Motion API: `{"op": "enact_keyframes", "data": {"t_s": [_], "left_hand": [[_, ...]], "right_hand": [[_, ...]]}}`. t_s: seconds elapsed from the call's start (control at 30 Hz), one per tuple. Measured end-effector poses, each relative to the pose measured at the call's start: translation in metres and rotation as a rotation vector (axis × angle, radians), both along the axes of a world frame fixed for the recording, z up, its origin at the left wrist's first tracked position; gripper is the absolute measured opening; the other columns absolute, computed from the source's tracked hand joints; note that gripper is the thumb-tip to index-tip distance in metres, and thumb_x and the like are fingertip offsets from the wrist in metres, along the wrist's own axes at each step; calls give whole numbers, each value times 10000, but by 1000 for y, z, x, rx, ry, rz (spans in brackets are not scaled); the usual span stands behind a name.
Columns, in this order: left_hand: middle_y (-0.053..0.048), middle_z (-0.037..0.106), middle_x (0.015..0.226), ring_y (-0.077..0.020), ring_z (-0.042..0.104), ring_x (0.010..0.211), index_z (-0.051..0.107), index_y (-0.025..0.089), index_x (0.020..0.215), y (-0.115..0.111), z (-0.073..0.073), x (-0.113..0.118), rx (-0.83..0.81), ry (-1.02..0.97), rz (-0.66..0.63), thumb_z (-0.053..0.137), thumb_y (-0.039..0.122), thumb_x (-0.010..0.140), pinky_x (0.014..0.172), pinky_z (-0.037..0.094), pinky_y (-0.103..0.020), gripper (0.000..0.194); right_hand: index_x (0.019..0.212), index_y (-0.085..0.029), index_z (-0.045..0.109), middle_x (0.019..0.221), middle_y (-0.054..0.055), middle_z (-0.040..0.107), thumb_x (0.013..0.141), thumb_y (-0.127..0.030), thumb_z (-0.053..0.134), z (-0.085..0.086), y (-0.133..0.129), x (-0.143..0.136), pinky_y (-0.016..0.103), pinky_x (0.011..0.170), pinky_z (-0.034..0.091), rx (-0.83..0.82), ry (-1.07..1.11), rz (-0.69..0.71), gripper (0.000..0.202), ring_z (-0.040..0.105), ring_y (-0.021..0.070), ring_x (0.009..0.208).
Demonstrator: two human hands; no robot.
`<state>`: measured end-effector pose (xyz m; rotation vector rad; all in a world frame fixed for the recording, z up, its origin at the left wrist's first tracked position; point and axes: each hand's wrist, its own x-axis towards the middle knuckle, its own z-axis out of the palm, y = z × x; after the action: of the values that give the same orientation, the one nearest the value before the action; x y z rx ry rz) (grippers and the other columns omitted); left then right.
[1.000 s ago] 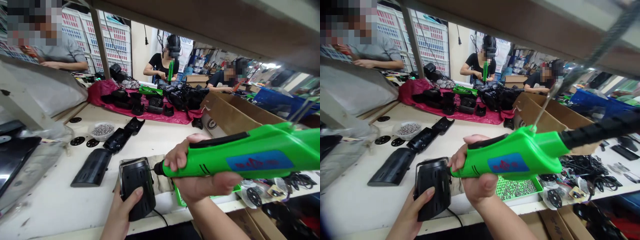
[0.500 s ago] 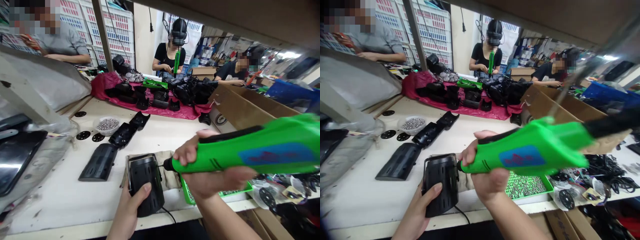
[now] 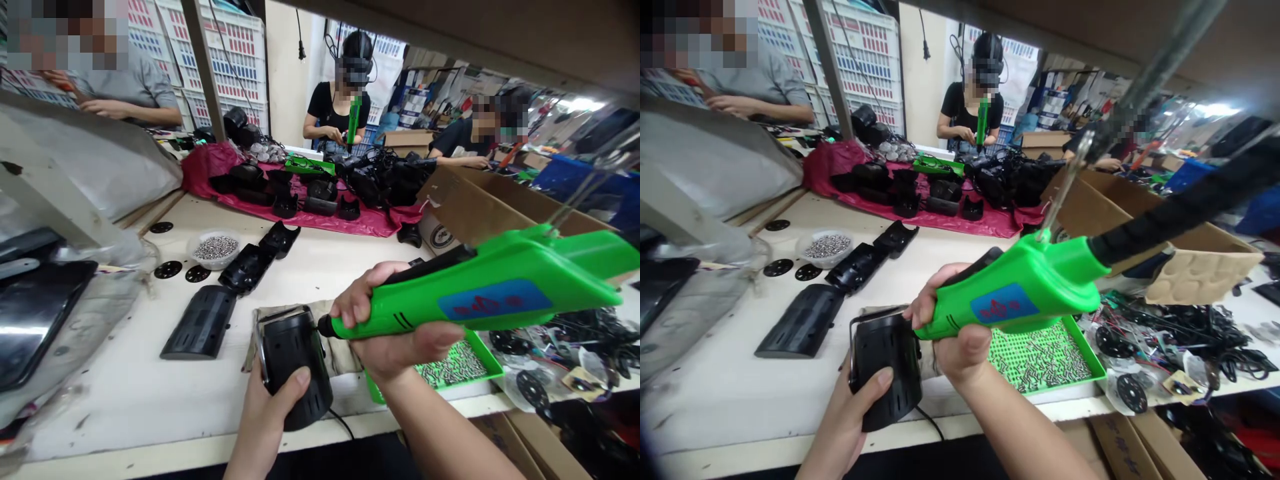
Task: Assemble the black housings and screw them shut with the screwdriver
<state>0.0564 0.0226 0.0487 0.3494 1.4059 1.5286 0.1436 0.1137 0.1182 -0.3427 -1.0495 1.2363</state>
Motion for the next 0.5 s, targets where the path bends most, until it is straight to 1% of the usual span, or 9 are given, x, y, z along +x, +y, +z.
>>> {"op": "enact_keyframes", "data": {"t_s": [0.1,0.17,0.23,0.33,0.43,0.5], "left_hand": [[-82,717,933,-270,672,845,597,158,1112,-1,-1,1,2,8,-17,820,437,546,688,568,-348,670],[-93,714,964,-269,669,859,585,156,1133,-2,-1,2,21,9,-42,812,438,565,707,563,-354,673],[-99,713,991,-279,670,891,572,161,1166,-3,-3,1,41,-3,-56,806,438,576,743,554,-366,692],[-107,716,987,-305,667,935,570,157,1172,-2,-4,0,53,1,-73,801,441,576,808,535,-405,699],[-111,717,995,-319,660,959,580,159,1151,-2,-5,-1,56,66,-98,805,440,565,882,499,-441,688],[-104,715,1008,-325,656,976,594,170,1134,-1,-4,-1,66,116,-94,810,426,556,913,480,-451,668]], "right_hand": [[823,-238,612,525,-66,505,660,-740,657,-1,-3,6,261,456,490,19,19,7,530,465,103,399],[859,-245,629,532,-62,509,662,-729,661,1,-7,11,267,462,487,25,10,6,523,465,109,409],[925,-256,645,544,-58,514,661,-733,661,8,-13,17,282,476,492,28,-12,-6,545,470,117,424],[958,-266,649,544,-55,513,684,-766,619,27,-25,21,299,484,499,43,-16,-25,570,473,124,424],[917,-271,625,529,-53,516,698,-789,582,41,-36,16,298,459,484,42,-26,48,564,472,127,405],[893,-275,612,520,-53,520,692,-777,603,42,-41,7,300,463,483,57,-46,94,541,483,134,412]]}}
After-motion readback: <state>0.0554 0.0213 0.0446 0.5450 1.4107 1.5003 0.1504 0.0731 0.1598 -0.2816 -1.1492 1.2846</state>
